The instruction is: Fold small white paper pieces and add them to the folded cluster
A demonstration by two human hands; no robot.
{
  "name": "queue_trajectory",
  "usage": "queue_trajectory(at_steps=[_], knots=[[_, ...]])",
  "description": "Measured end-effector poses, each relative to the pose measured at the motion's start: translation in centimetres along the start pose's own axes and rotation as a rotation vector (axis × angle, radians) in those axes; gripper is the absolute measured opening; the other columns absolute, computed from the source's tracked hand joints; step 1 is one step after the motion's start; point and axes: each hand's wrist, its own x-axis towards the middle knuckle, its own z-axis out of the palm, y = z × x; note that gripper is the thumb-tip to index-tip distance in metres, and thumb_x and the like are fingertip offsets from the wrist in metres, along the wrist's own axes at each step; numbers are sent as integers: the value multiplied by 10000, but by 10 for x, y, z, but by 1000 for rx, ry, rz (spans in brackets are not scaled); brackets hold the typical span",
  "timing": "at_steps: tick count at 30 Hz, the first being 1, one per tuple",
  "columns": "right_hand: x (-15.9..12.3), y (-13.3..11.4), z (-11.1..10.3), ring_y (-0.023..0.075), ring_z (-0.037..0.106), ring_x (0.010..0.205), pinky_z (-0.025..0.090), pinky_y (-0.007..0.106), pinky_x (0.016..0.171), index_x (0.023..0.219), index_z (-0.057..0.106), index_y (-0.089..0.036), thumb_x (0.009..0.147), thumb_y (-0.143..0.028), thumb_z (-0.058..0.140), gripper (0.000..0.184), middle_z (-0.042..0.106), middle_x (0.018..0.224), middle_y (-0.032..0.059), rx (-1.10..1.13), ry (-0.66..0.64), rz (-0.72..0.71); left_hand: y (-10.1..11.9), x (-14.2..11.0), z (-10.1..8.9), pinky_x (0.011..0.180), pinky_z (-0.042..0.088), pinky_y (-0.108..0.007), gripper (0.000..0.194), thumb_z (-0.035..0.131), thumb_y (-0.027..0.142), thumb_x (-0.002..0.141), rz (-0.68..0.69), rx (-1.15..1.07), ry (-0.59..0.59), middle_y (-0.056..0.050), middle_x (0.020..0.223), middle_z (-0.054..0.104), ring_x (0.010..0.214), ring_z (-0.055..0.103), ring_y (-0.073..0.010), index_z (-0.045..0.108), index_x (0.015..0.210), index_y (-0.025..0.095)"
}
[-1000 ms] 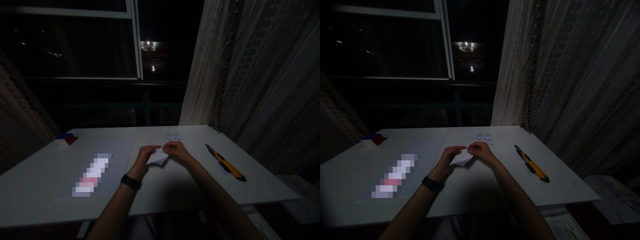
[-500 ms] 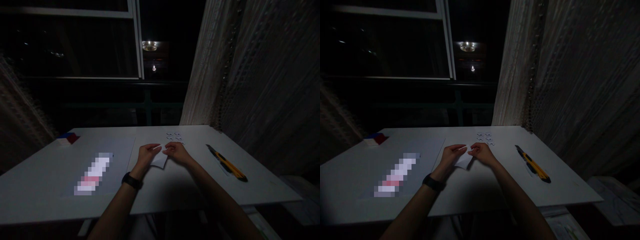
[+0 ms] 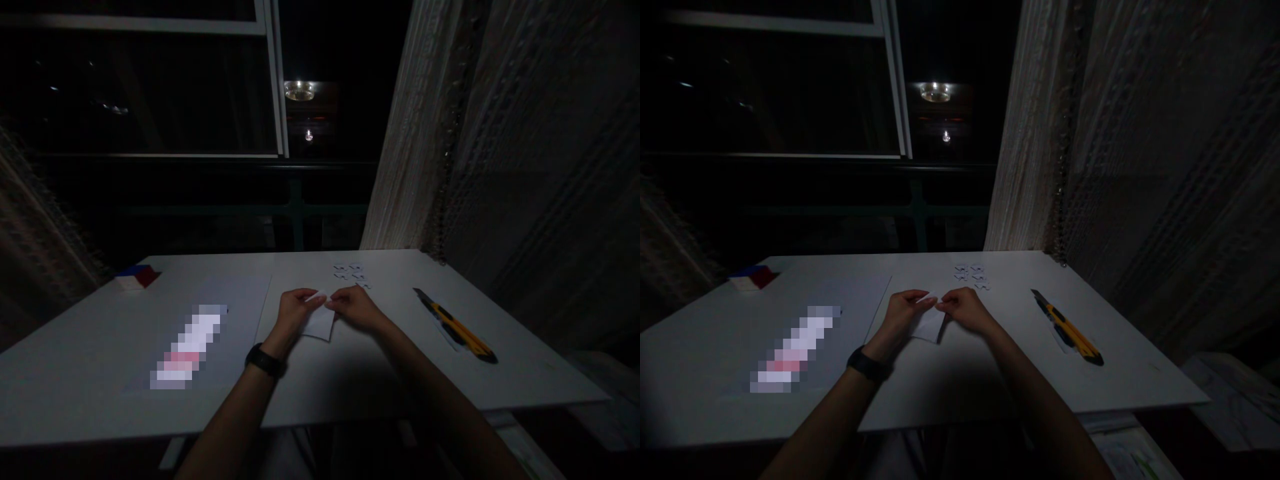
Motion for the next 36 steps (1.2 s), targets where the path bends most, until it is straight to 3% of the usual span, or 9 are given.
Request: queue_trajectory(at_steps=[7,15,22,28,36], knots=[[0,-1,1,137,573,482,451,245,483,634,608,-122,649,-383,635,263,595,504,10,160,8,80,2,-2,1,514,433,-250,349,780,327,487,-61,-93,-48,-72,645,670,539,582,-149,686,733,97],[-2,-3,1,130,563,435,433,234,447,637,593,-123,656,-426,614,304,584,468,1,179,-14,79,5,-5,1,464,422,-233,338,784,326,493,-164,-162,-80,-67,601,654,487,567,-134,660,691,82],[-1,-2,0,134,559,409,430,234,422,627,598,-125,640,-368,631,246,580,438,-2,151,30,102,0,-3,0,479,435,-232,395,812,284,442,-140,-123,-119,-77,655,670,532,598,-154,653,744,84],[-2,-5,-3,130,550,386,430,236,404,593,577,-126,569,-431,688,326,587,436,4,237,41,107,2,-4,0,491,446,-241,399,820,259,412,-120,-118,-113,-72,663,665,525,594,-151,633,724,95],[-6,-10,-8,143,585,439,453,247,449,595,551,-135,539,-426,713,337,607,460,4,229,-89,115,1,-4,-2,476,408,-222,330,792,237,443,-67,-40,-125,-43,636,646,500,560,-127,639,705,108]])
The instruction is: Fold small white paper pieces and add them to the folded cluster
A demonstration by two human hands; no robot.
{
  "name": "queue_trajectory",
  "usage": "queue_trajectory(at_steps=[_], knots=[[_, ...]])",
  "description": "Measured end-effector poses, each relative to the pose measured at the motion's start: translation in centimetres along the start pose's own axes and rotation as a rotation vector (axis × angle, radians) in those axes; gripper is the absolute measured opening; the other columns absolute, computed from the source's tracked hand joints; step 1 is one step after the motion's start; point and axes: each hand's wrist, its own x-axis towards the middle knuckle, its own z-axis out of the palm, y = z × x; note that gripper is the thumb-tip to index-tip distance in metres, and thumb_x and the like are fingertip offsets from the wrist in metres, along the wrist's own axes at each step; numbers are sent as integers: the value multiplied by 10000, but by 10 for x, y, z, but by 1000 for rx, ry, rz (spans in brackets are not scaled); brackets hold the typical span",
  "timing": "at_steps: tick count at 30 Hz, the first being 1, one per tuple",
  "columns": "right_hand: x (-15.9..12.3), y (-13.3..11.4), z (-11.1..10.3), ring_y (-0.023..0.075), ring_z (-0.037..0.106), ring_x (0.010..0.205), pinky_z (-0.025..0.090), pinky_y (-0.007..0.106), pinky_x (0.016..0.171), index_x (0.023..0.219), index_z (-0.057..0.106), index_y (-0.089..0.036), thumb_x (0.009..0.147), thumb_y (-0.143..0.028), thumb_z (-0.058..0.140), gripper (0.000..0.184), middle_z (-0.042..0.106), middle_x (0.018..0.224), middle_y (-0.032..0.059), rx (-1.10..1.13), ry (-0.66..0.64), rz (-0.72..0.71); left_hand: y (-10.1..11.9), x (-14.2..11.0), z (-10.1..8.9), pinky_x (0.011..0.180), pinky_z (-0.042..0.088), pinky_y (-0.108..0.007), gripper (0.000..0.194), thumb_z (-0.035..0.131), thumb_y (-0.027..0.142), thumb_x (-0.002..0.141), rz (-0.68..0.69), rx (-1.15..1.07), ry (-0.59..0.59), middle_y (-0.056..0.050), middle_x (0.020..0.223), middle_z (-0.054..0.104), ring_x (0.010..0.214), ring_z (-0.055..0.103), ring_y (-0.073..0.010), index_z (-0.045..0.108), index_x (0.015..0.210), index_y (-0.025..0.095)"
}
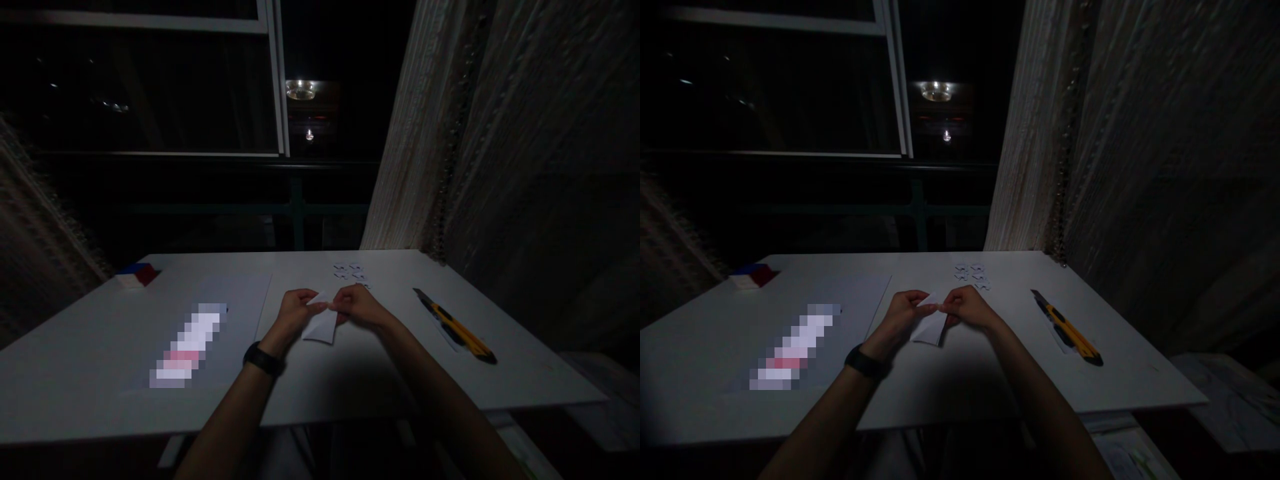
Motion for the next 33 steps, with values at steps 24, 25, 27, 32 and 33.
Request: queue_trajectory(at_steps=[24,25,27,32,33], knots=[[8,12,8,96,481,494,359,205,463,680,624,-147,535,-299,729,235,563,551,-23,-260,186,-202,-15,4,3,433,272,-185,318,748,339,499,208,292,5,34,507,551,437,433,-79,590,704,153],[8,13,9,97,480,493,358,206,464,677,630,-145,539,-300,727,229,563,546,-21,-265,189,-200,-15,4,3,422,247,-178,342,753,331,490,210,288,16,52,486,530,418,406,-69,563,718,161],[8,14,10,104,486,497,362,214,472,672,643,-144,551,-309,720,220,570,540,-14,-265,196,-207,-17,5,2,412,218,-169,368,755,319,490,218,283,13,70,470,506,404,373,-58,514,726,171],[9,15,11,128,521,505,386,240,496,586,642,-134,534,-341,724,229,602,531,18,-195,251,-186,-18,5,1,405,207,-167,350,729,337,538,229,298,-72,59,483,511,409,378,-57,457,689,176],[9,15,11,130,523,498,386,242,492,573,641,-133,520,-343,730,235,604,524,21,-176,253,-174,-17,5,1,407,216,-167,352,729,339,537,224,288,-79,55,489,517,413,388,-59,453,684,176]])
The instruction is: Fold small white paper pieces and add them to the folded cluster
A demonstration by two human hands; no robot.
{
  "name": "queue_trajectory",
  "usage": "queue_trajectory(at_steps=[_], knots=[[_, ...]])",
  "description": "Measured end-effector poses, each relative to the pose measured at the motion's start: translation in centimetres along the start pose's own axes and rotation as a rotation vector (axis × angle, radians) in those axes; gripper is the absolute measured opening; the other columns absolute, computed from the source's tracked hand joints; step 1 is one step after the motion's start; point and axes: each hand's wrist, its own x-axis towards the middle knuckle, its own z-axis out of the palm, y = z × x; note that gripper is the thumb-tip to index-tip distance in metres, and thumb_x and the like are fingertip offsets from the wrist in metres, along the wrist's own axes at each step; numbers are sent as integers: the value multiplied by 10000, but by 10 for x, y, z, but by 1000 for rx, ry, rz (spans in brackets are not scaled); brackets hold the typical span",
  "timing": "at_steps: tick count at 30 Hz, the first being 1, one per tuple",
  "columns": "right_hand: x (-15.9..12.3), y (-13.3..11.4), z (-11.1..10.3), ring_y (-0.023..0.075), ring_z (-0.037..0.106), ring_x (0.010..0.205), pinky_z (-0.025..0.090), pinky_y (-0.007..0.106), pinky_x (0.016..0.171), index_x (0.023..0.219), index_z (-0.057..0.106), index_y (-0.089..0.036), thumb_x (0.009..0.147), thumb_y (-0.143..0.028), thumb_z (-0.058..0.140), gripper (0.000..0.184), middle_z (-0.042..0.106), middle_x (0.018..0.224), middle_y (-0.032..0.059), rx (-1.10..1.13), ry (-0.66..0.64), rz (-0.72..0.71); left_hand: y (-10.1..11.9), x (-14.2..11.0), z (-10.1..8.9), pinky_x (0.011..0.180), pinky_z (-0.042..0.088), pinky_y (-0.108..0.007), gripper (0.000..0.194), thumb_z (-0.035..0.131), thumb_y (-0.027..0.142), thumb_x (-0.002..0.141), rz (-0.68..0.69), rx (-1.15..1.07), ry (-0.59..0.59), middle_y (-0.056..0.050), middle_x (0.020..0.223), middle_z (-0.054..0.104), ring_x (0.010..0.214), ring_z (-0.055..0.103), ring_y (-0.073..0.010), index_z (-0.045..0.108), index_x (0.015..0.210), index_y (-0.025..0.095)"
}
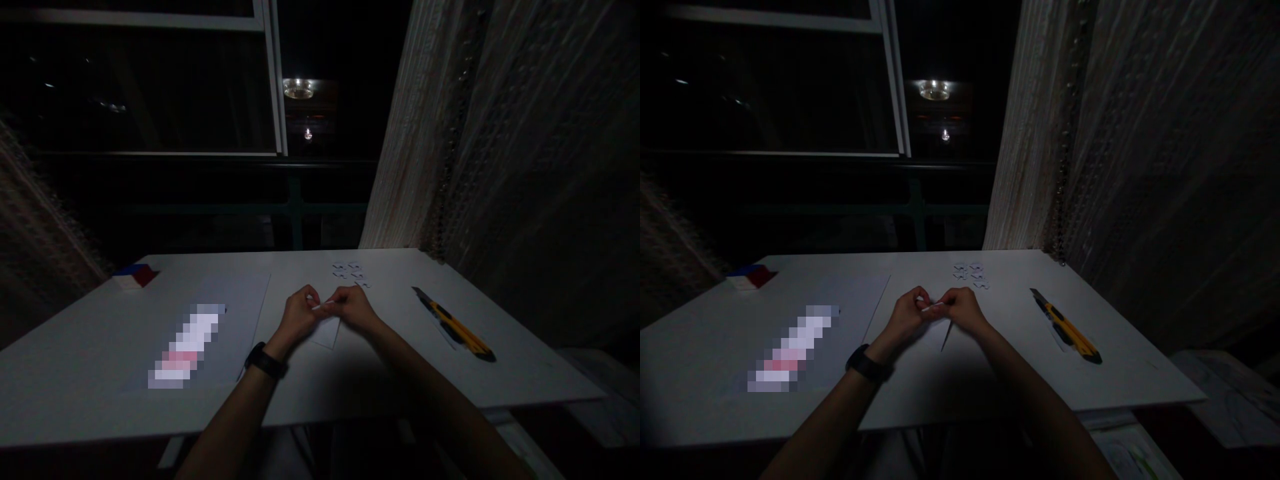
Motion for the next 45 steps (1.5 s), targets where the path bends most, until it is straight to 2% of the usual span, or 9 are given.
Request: queue_trajectory(at_steps=[6,10,15,19,22,26,34,40,45], knots=[[0,-4,3,124,516,481,385,246,493,555,647,-138,461,-322,755,233,609,507,15,138,48,34,6,-1,0,414,268,-175,388,757,332,468,-83,-93,29,47,500,543,425,456,-84,473,680,173],[-1,-4,7,90,442,432,325,225,447,442,571,-147,431,-294,758,238,539,429,-20,208,122,95,11,-3,2,425,305,-184,399,767,300,463,-112,-152,-33,34,520,577,434,496,-99,483,712,169],[0,-5,8,82,421,455,311,228,471,438,569,-150,469,-306,727,224,508,425,-38,322,107,128,14,-3,3,425,318,-190,405,770,282,470,-133,-188,-60,22,552,600,431,508,-103,473,721,169],[0,-5,7,76,383,443,285,236,466,428,563,-152,491,-330,714,242,473,412,-44,253,160,68,13,-3,3,430,314,-196,385,770,302,474,-152,-187,-66,15,560,596,433,493,-95,515,723,157],[1,-3,6,76,367,429,276,238,453,405,537,-156,491,-352,717,279,452,398,-44,194,207,57,10,-2,4,415,250,-189,322,731,346,531,-134,-172,-88,46,486,516,393,398,-59,559,706,138],[3,0,4,87,405,440,303,235,458,455,578,-152,520,-372,714,266,497,425,-27,130,160,32,7,-1,4,410,178,-187,280,687,369,579,-107,-199,-80,80,436,390,393,288,-35,547,630,132],[5,5,1,114,496,490,369,236,488,572,632,-139,491,-378,744,275,596,531,11,71,65,37,16,-1,-1,408,168,-184,262,699,308,536,-155,-272,87,90,411,339,390,259,-32,498,556,141],[7,8,-3,115,497,465,373,242,475,528,628,-137,504,-392,737,279,596,497,17,86,99,56,18,-1,-5,446,260,-199,285,715,360,541,-180,-336,3,25,501,490,462,397,-72,602,644,119],[8,8,-1,104,478,450,367,242,471,520,629,-132,460,-380,761,287,588,486,9,149,106,95,12,2,-4,436,240,-199,267,689,369,571,-126,-226,85,47,461,421,441,329,-60,600,586,118]])
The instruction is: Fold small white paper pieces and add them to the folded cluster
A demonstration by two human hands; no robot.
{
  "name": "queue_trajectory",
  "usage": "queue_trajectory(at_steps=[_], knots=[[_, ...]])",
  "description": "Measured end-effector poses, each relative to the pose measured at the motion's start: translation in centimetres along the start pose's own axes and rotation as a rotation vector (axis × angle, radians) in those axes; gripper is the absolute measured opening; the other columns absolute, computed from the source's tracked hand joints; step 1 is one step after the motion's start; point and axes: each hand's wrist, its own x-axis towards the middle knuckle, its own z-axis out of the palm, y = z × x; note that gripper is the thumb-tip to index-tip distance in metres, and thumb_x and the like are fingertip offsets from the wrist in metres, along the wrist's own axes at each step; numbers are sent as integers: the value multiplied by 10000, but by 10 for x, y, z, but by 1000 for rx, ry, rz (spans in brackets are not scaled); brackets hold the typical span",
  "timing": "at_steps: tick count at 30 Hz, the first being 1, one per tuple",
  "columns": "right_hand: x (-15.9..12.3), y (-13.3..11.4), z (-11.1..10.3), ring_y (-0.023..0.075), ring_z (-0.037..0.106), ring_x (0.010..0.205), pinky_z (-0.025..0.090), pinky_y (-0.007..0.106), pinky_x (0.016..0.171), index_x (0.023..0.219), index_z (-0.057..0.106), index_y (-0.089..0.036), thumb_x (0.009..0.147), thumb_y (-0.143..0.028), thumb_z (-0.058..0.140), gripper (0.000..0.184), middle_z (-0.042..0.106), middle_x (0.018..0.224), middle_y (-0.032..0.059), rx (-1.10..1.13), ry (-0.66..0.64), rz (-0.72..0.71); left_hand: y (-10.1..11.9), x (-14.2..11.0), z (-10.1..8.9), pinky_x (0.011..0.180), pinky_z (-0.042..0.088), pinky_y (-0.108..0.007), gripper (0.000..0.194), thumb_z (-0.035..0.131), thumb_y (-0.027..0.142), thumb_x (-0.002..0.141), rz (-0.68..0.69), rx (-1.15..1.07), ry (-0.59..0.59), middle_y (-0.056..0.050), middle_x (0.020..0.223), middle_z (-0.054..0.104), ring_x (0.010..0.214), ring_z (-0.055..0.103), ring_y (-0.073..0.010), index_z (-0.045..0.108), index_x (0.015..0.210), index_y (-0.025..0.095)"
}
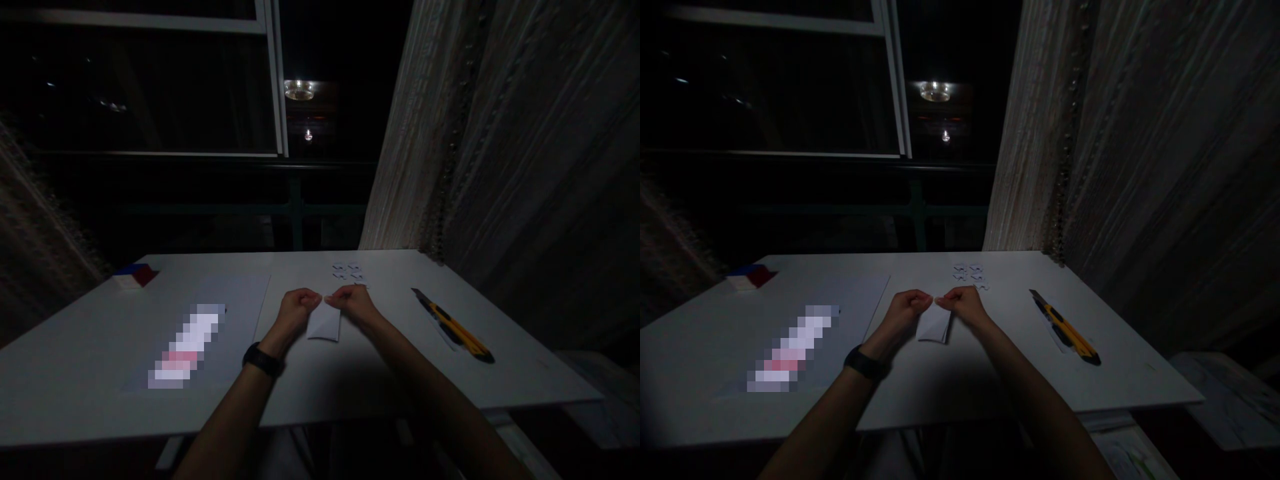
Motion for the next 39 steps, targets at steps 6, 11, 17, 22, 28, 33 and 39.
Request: queue_trajectory(at_steps=[6,11,17,22,28,33,39], knots=[[-1,2,3,105,475,457,365,244,477,517,628,-139,479,-386,749,277,573,481,2,-4,63,-33,-3,1,0,440,256,-201,241,655,357,601,48,57,12,34,485,446,455,344,-71,616,625,120],[0,4,-1,111,486,457,368,244,470,531,636,-138,473,-373,753,268,584,490,9,-56,52,-47,-5,1,1,484,318,-213,307,611,433,654,133,166,-30,-10,566,548,535,451,-113,637,669,127],[-2,-3,1,107,498,468,379,247,488,554,640,-129,421,-338,781,285,597,508,5,1,-32,3,-4,0,-1,493,304,-224,315,587,458,672,223,320,58,21,495,502,500,431,-108,612,592,155],[-3,-6,2,116,518,486,399,266,525,573,656,-122,385,-319,798,308,616,529,12,93,-19,50,-2,2,-3,464,269,-216,303,626,431,644,217,280,127,49,457,415,460,360,-85,560,538,155],[-4,-6,1,104,489,442,377,260,493,502,637,-125,358,-308,807,288,589,471,3,141,17,96,-1,1,-3,484,325,-217,318,628,450,648,156,206,24,-8,548,549,524,451,-112,645,638,132],[-7,-9,4,101,494,445,377,256,491,493,621,-123,355,-308,806,295,580,462,-2,152,-25,124,1,0,-2,508,364,-235,313,645,440,623,149,227,81,-46,593,620,555,512,-142,683,656,131],[-11,-12,8,100,503,449,381,251,487,548,622,-119,348,-299,807,326,578,470,-13,156,-85,175,2,1,-3,455,320,-231,285,663,426,585,136,281,155,-17,485,568,486,476,-128,661,556,142]])
